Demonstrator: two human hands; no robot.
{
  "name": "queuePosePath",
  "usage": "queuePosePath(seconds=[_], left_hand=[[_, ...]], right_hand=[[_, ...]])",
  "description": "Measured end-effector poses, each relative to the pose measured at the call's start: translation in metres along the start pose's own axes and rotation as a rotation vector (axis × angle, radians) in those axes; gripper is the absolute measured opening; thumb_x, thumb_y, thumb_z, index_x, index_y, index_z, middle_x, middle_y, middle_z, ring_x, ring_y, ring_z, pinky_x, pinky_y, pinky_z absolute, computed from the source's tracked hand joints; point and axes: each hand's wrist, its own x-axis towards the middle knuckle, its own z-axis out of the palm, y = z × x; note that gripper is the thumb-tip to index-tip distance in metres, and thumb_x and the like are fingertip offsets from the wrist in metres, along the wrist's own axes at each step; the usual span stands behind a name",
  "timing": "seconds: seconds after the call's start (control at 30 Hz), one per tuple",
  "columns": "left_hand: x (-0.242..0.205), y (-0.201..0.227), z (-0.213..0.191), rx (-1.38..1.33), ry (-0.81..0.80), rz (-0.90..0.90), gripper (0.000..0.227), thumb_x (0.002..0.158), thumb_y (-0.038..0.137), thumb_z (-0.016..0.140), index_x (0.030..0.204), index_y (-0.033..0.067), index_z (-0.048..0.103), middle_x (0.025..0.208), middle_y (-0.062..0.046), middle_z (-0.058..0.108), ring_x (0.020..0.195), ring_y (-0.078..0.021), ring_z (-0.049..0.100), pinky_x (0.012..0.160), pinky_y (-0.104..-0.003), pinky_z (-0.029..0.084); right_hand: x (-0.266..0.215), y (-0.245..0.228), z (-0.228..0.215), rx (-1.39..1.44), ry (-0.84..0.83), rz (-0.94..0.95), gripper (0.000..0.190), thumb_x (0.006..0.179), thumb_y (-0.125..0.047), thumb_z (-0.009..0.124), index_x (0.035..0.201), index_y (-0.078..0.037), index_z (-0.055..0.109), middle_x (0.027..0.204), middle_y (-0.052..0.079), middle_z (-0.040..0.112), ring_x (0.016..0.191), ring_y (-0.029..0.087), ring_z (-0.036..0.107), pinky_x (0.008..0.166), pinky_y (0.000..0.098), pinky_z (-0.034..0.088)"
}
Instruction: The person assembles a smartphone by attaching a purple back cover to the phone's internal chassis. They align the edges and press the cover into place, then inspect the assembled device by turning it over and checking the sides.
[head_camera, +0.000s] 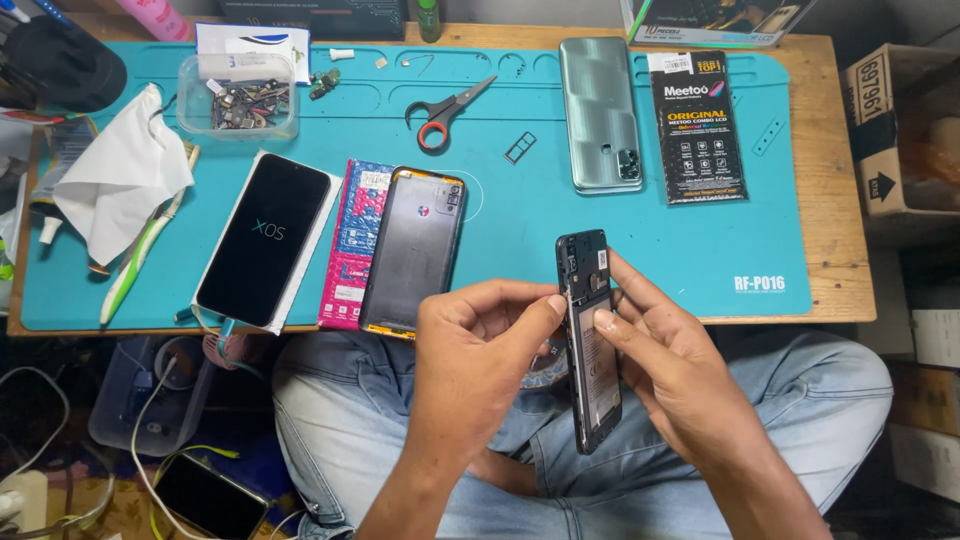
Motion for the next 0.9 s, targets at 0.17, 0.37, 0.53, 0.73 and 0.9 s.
queuePosePath(seconds=[0.17, 0.37, 0.53, 0.73, 0.9], left_hand=[[0.001, -0.003, 0.000, -0.016, -0.011, 0.032, 0.011, 0.089, 0.006, 0.082, 0.091, -0.0014, 0.090, 0.068, -0.010, 0.080, 0.064, -0.0107, 0.071, 0.061, -0.027, 0.062], [0.005, -0.010, -0.003, -0.034, -0.034, 0.084, 0.010, 0.088, 0.005, 0.083, 0.091, -0.0020, 0.089, 0.067, -0.009, 0.079, 0.058, -0.0105, 0.066, 0.058, -0.026, 0.061], [0.003, -0.009, -0.003, -0.033, -0.048, 0.102, 0.010, 0.088, 0.006, 0.083, 0.090, -0.0017, 0.089, 0.068, -0.010, 0.080, 0.062, -0.0108, 0.071, 0.059, -0.027, 0.062], [0.003, -0.012, -0.004, -0.040, -0.054, 0.102, 0.010, 0.088, 0.006, 0.083, 0.091, -0.0016, 0.089, 0.067, -0.009, 0.079, 0.061, -0.0102, 0.069, 0.060, -0.026, 0.062], [0.003, -0.013, -0.005, -0.064, -0.066, 0.119, 0.010, 0.089, 0.005, 0.083, 0.091, -0.0028, 0.089, 0.066, -0.009, 0.078, 0.059, -0.0104, 0.067, 0.059, -0.025, 0.060]], right_hand=[[-0.002, -0.001, 0.000, -0.010, -0.024, -0.041, 0.075, 0.097, -0.010, 0.056, 0.171, -0.014, 0.041, 0.152, 0.010, 0.069, 0.124, 0.019, 0.070, 0.104, 0.0320, 0.055], [-0.001, 0.001, -0.003, -0.012, -0.064, -0.079, 0.078, 0.096, -0.014, 0.059, 0.171, -0.013, 0.038, 0.156, 0.010, 0.066, 0.124, 0.019, 0.071, 0.100, 0.0317, 0.056], [-0.001, 0.002, -0.004, -0.010, -0.092, -0.119, 0.077, 0.096, -0.014, 0.059, 0.170, -0.012, 0.037, 0.160, 0.011, 0.062, 0.130, 0.019, 0.067, 0.105, 0.0322, 0.054], [-0.002, 0.000, -0.003, -0.025, -0.103, -0.133, 0.076, 0.097, -0.014, 0.058, 0.170, -0.011, 0.037, 0.163, 0.012, 0.060, 0.135, 0.019, 0.066, 0.109, 0.0323, 0.052], [-0.004, -0.002, -0.002, -0.029, -0.115, -0.142, 0.077, 0.097, -0.015, 0.059, 0.170, -0.011, 0.036, 0.165, 0.012, 0.058, 0.138, 0.020, 0.064, 0.112, 0.0320, 0.051]])
